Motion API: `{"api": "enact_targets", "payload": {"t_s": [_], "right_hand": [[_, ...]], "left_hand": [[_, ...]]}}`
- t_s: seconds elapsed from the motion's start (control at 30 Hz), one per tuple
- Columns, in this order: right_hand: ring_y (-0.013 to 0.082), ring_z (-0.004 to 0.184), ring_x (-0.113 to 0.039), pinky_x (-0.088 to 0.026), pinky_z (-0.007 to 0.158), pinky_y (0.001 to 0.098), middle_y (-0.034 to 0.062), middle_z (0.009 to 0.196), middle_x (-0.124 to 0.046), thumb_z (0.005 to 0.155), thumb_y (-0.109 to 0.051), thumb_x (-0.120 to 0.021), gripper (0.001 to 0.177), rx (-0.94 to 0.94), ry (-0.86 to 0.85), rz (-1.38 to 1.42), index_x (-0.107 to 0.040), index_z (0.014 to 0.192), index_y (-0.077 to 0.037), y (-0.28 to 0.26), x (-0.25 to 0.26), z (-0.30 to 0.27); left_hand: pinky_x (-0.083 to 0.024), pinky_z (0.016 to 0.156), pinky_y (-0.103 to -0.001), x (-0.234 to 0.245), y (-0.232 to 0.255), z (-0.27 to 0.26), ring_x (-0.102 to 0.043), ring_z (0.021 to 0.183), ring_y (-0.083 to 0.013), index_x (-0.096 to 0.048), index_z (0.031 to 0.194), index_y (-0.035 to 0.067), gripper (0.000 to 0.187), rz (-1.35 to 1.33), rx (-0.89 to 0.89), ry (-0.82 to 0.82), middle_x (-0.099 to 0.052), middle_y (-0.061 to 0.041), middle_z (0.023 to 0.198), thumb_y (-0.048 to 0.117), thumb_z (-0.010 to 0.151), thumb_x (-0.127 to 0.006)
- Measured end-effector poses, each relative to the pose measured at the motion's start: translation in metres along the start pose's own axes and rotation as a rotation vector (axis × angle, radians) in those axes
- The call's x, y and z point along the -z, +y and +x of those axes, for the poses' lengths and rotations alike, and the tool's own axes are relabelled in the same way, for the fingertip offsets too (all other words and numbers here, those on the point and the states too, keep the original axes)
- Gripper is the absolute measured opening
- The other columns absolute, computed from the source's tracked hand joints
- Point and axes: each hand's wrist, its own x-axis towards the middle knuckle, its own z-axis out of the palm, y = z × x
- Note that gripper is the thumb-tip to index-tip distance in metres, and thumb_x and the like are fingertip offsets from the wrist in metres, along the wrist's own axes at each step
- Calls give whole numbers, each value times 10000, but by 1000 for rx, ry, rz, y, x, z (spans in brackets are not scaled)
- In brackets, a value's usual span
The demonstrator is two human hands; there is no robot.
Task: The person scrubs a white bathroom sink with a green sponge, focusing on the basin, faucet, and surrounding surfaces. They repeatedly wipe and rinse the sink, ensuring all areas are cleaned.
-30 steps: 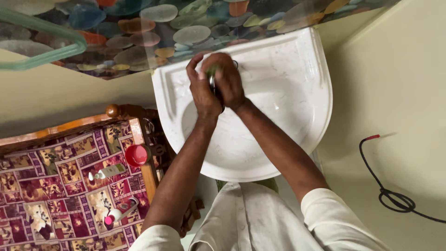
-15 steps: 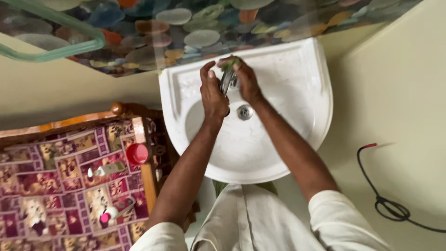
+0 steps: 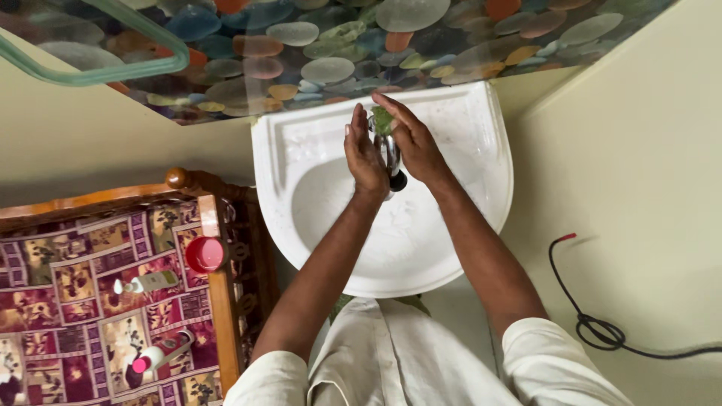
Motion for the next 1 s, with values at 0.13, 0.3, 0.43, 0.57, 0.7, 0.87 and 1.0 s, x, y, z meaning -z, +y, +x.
{"api": "enact_targets", "payload": {"t_s": [0.13, 0.3, 0.43, 0.57, 0.7, 0.87, 1.0], "right_hand": [[386, 1531, -328, -287, 1259, 448, 225, 1591, -435, 893, 27, -432, 660, 144, -31, -352, -474, 1551, -19, -25, -8, -30], [295, 1299, -554, -440, 1152, 410, 141, 1375, -637, 961, -23, -469, 429, 156, 310, -51, -633, 1357, -31, 14, -12, -62], [196, 1012, -626, -528, 843, 342, 96, 1176, -663, 970, -166, -520, 379, -267, 490, 648, -651, 1287, -5, 73, 4, -84], [127, 719, -585, -427, 529, 254, 44, 946, -674, 1034, -637, -325, 710, -730, 102, 743, -670, 1234, -50, 65, 2, -106], [124, 744, -553, -421, 580, 271, 49, 1028, -666, 1025, -628, -456, 620, -618, 32, 842, -573, 1334, -104, 59, -18, -111], [150, 843, -595, -480, 651, 312, 69, 1068, -655, 1029, -545, -540, 500, -519, 92, 882, -527, 1293, -121, 85, -34, -118], [161, 873, -587, -489, 687, 330, 69, 1096, -634, 1054, -519, -561, 491, -410, 178, 734, -508, 1321, -111, 107, -42, -129]], "left_hand": [[-147, 1305, -434, 3, 10, -2, -219, 1587, -258, -311, 1637, 67, 664, -58, 91, -233, -245, -87, 1744, 439, 1089, -274], [-115, 1350, -401, 9, 1, 12, -180, 1652, -259, -354, 1643, 10, 619, -11, -18, -389, -312, -110, 1744, 334, 1119, -301], [-78, 1337, -371, 11, -9, 12, -120, 1652, -220, -291, 1654, 45, 616, 136, 11, -347, -235, -58, 1756, 318, 1102, -298], [-94, 1330, -388, 14, -10, 14, -124, 1640, -234, -250, 1662, 54, 627, 278, -37, -389, -224, -58, 1746, 323, 1098, -310], [-112, 1332, -404, 29, -12, 11, -142, 1640, -257, -258, 1659, 60, 610, 359, -49, -404, -232, -76, 1741, 369, 1134, -300], [-133, 1350, -432, 58, -22, 9, -227, 1640, -296, -338, 1647, 81, 609, 281, -29, -371, -309, -147, 1735, 435, 1155, -284], [-254, 1162, -504, 72, -11, -13, -323, 1527, -313, -322, 1612, 193, 702, 408, 307, -187, -352, -124, 1658, 536, 1003, -253]]}}
